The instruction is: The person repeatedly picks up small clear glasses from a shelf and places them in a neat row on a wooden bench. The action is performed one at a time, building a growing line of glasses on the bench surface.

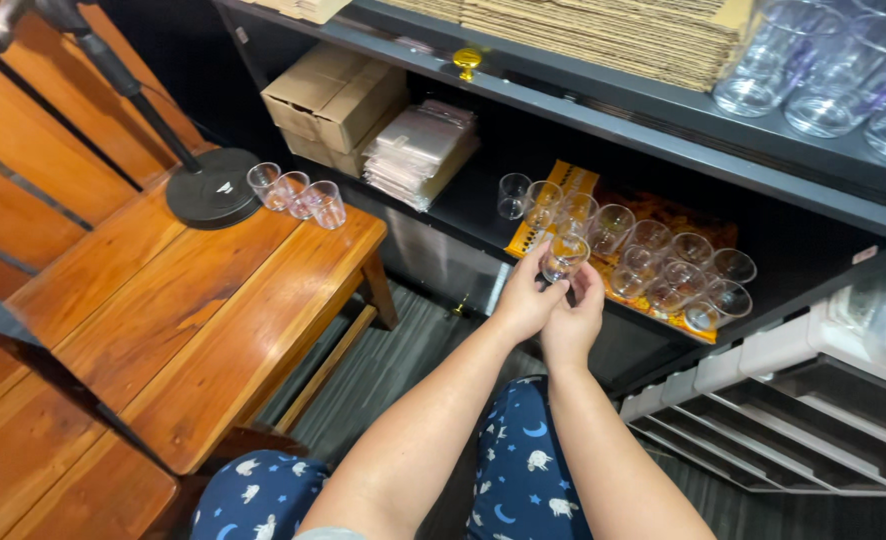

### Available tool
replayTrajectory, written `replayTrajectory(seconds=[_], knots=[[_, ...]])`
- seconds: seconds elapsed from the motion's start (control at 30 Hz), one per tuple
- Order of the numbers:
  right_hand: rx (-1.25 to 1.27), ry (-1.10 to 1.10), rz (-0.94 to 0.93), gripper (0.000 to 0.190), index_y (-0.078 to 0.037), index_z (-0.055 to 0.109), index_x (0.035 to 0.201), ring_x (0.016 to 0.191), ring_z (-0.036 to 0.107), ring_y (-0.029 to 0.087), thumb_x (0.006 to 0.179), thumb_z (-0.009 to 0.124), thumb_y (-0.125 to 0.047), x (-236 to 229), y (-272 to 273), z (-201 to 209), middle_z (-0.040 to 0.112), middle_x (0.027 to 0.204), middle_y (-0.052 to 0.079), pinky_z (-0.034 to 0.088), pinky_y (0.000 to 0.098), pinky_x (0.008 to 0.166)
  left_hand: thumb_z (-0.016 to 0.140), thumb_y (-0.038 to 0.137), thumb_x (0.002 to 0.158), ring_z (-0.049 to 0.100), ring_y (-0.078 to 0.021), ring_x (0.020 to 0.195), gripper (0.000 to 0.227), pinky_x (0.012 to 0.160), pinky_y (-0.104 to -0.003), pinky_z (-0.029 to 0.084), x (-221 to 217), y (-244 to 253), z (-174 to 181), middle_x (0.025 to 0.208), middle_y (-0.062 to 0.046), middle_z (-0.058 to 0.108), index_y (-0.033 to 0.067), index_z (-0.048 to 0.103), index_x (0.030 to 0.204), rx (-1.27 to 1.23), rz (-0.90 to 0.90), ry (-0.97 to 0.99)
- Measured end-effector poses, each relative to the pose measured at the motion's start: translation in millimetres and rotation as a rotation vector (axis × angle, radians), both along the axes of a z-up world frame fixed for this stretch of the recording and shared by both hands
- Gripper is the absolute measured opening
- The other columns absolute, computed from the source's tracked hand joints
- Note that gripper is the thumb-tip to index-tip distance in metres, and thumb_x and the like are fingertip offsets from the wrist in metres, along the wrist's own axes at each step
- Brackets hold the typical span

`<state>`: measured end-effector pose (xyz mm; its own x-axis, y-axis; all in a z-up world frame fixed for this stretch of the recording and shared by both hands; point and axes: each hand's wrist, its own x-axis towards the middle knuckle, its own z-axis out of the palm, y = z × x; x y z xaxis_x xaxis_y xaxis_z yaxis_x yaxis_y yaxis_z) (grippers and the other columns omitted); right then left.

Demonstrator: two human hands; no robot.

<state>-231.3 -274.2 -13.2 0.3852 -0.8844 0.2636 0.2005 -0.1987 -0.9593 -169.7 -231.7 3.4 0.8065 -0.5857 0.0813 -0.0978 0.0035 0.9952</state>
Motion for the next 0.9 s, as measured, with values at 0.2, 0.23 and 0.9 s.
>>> replayTrajectory(seconds=[0.2, 0.23, 0.9], knots=[[0.068, 0.029, 0.098, 0.054, -0.007, 0.053, 0.144, 0.133, 0.055, 0.033, 0.094, 0.067, 0.006, 13, 37, 23, 0.055, 0.136, 0.021, 0.054, 0.0431, 0.107, 0.075, 0.019, 0.086, 0.051, -0.0423, 0.14, 0.077, 0.111, -0.047, 0.051, 17, 33, -2, 0.146, -0.025, 0.051, 0.0068, 0.044, 0.156, 0.037, 0.104, -0.05], [0.069, 0.028, 0.103, 0.054, -0.007, 0.053, 0.144, 0.133, 0.055, 0.033, 0.094, 0.067, 0.006, 23, 32, 9, 0.055, 0.136, 0.021, 0.054, 0.0431, 0.107, 0.075, 0.019, 0.086, 0.051, -0.0423, 0.14, 0.077, 0.111, -0.047, 0.051, 23, 38, -5, 0.146, -0.025, 0.051, 0.0068, 0.044, 0.156, 0.038, 0.109, -0.051], [-0.009, 0.099, 0.505, 0.061, -0.009, 0.052, 0.145, 0.134, 0.059, 0.032, 0.089, 0.065, 0.01, 122, 130, 13, 0.059, 0.138, 0.02, 0.056, 0.0439, 0.103, 0.077, 0.017, 0.087, 0.053, -0.0414, 0.138, 0.078, 0.114, -0.043, 0.05, 90, 170, 12, 0.144, -0.028, 0.05, 0.0066, 0.043, 0.156, 0.118, 0.468, -0.103]])
